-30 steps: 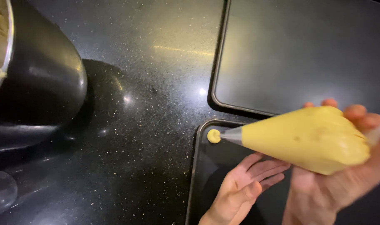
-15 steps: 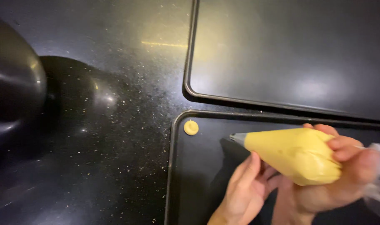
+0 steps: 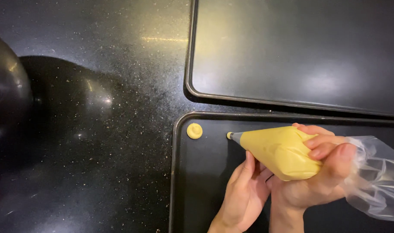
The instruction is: Piping small mounds of batter onto baking sheets using a piping bag
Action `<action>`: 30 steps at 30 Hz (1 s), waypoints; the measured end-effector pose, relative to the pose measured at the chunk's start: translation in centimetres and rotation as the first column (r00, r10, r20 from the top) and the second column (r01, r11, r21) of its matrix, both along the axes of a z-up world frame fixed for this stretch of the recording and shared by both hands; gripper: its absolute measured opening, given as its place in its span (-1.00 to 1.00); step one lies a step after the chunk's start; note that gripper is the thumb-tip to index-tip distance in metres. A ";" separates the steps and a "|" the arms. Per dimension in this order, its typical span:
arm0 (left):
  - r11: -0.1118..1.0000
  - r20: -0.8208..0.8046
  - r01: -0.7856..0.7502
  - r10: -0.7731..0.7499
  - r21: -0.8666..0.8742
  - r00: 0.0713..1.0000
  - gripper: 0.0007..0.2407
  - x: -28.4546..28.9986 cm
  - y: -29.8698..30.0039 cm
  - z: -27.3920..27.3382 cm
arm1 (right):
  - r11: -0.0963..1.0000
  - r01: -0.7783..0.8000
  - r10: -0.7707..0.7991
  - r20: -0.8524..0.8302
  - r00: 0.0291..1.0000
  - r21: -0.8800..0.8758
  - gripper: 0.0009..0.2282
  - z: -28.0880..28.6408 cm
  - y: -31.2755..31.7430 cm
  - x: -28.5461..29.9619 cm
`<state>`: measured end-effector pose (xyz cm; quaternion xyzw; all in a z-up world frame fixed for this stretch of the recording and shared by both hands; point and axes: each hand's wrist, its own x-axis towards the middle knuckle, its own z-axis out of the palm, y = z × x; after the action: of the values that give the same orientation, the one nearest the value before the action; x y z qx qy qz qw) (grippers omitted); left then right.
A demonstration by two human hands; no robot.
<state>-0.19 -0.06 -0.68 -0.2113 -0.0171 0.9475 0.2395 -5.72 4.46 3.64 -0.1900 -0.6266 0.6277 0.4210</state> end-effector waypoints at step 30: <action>0.996 -0.089 0.045 -0.053 -0.083 0.995 -0.60 -0.4 -1.0 1.1 | 0.955 0.030 -0.036 -0.013 0.999 -0.294 -0.67 2.2 -0.2 -0.9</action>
<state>-0.63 -1.02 0.40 -0.1778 0.0373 0.9499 0.2544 -6.59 4.27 5.88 -0.2551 -0.5191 0.7086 0.4043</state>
